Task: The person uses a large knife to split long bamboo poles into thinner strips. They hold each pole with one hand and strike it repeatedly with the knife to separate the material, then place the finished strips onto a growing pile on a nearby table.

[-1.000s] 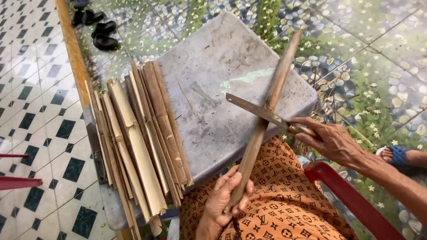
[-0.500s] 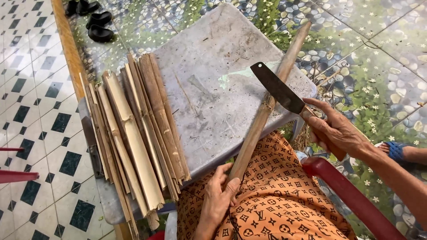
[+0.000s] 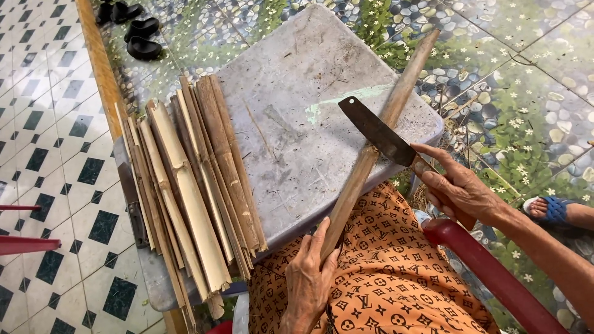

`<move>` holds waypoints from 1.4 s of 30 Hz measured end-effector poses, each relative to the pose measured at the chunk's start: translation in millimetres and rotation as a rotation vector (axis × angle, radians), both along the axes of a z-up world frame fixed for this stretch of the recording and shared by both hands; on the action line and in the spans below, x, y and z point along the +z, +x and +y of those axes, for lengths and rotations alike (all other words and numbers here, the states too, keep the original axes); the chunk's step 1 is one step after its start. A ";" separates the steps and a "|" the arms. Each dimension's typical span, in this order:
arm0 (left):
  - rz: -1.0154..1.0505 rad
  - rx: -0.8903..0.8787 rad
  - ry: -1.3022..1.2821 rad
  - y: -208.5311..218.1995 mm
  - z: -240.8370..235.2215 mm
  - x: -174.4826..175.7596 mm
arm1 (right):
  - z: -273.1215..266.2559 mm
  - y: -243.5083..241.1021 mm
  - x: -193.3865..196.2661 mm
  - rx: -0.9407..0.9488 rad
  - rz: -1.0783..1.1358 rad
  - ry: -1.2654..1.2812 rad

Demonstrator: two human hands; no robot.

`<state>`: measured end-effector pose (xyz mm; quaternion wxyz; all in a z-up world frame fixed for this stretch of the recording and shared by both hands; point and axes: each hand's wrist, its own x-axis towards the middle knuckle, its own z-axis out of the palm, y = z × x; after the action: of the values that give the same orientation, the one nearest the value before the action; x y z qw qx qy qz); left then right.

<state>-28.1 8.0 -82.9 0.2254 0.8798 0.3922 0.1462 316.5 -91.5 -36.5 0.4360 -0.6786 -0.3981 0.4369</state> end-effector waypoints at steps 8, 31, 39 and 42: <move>-0.097 -0.035 -0.105 4.2 0.0 28.6 | 5.8 -5.0 14.5 -0.023 0.454 0.018; -0.134 -0.033 -0.195 3.5 2.0 24.0 | 21.2 -68.1 10.1 -0.286 0.194 -0.015; -0.145 -0.047 -0.215 3.3 2.7 28.3 | 27.3 -71.8 17.0 -0.248 0.107 -0.138; -0.148 -0.054 -0.209 2.0 2.6 26.6 | 27.2 -71.8 13.9 -0.240 0.111 -0.132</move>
<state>-26.2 10.6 -56.3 0.3480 0.8485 0.3639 0.1631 244.7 -64.3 -22.6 0.4609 -0.7233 -0.2598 0.4438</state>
